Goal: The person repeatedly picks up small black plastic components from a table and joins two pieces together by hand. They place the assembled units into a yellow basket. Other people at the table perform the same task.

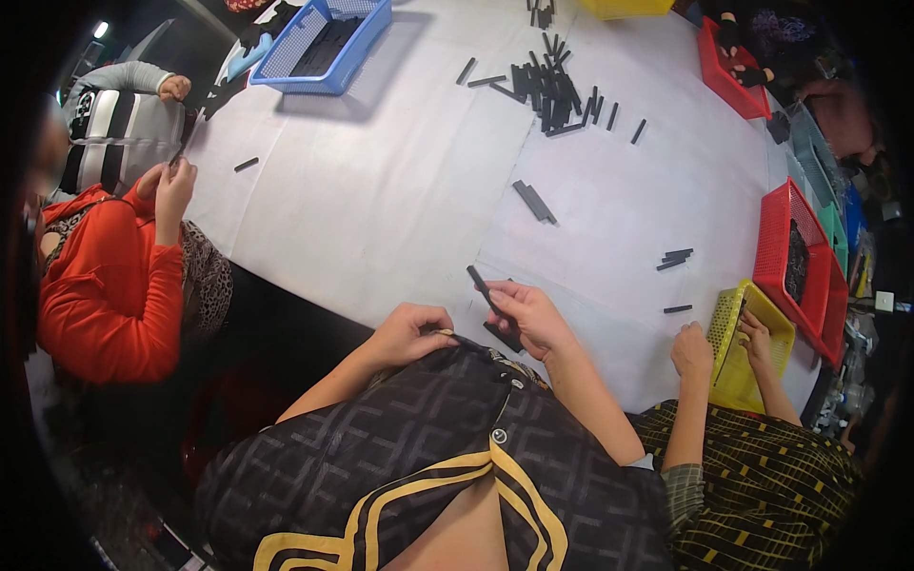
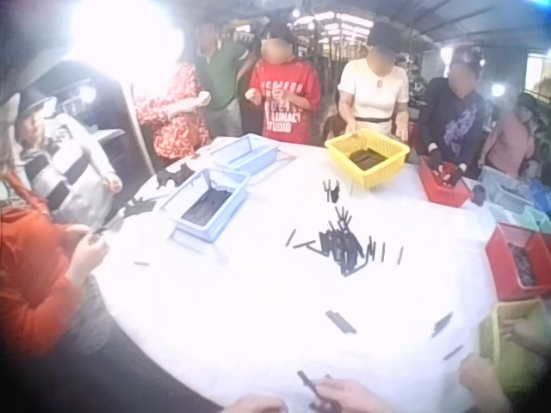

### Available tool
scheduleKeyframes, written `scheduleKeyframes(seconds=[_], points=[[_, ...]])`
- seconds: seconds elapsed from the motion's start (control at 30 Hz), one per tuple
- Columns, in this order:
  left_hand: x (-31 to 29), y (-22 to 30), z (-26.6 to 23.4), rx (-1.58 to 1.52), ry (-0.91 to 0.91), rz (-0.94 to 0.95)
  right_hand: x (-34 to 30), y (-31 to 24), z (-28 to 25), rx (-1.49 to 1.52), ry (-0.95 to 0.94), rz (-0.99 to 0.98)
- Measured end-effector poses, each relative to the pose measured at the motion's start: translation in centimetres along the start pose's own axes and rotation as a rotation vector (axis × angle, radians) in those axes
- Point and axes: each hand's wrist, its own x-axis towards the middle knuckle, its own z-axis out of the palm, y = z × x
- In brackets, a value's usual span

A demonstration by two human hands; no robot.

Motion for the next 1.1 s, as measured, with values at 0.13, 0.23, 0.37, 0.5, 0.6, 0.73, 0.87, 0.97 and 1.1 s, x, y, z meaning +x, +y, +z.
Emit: scheduleKeyframes(seconds=[0.13,0.23,0.37,0.5,0.6,0.73,0.87,0.97,1.1], points=[[-0.1,-0.4,1.6,0.145,0.266,0.108,0.1,2.0,1.0,-0.187,-0.114,0.061],[-1.0,0.0,2.3,0.258,0.426,0.083,-1.1,0.5,2.9,-0.253,-0.162,0.188],[-1.3,0.5,2.0,0.387,0.512,-0.004,-0.6,2.9,0.8,-0.186,-0.137,0.171],[-0.2,0.6,2.7,0.541,0.522,0.267,-0.8,2.0,2.1,-0.102,-0.134,0.152],[-0.4,1.3,2.5,0.534,0.573,0.142,-0.7,2.6,1.2,-0.188,-0.190,0.132],[-0.2,0.8,2.8,0.554,0.596,0.135,-1.1,2.3,0.7,-0.114,-0.139,0.175],[0.4,0.6,2.2,0.565,0.587,0.196,-2.0,0.9,0.4,0.182,-0.182,0.176],[0.3,0.1,1.6,0.304,0.540,0.024,-2.9,-0.4,0.1,0.221,-0.112,0.070],[2.4,1.0,1.1,-0.369,0.335,-0.058,-3.8,-1.4,0.7,-0.008,-0.032,-0.085]])
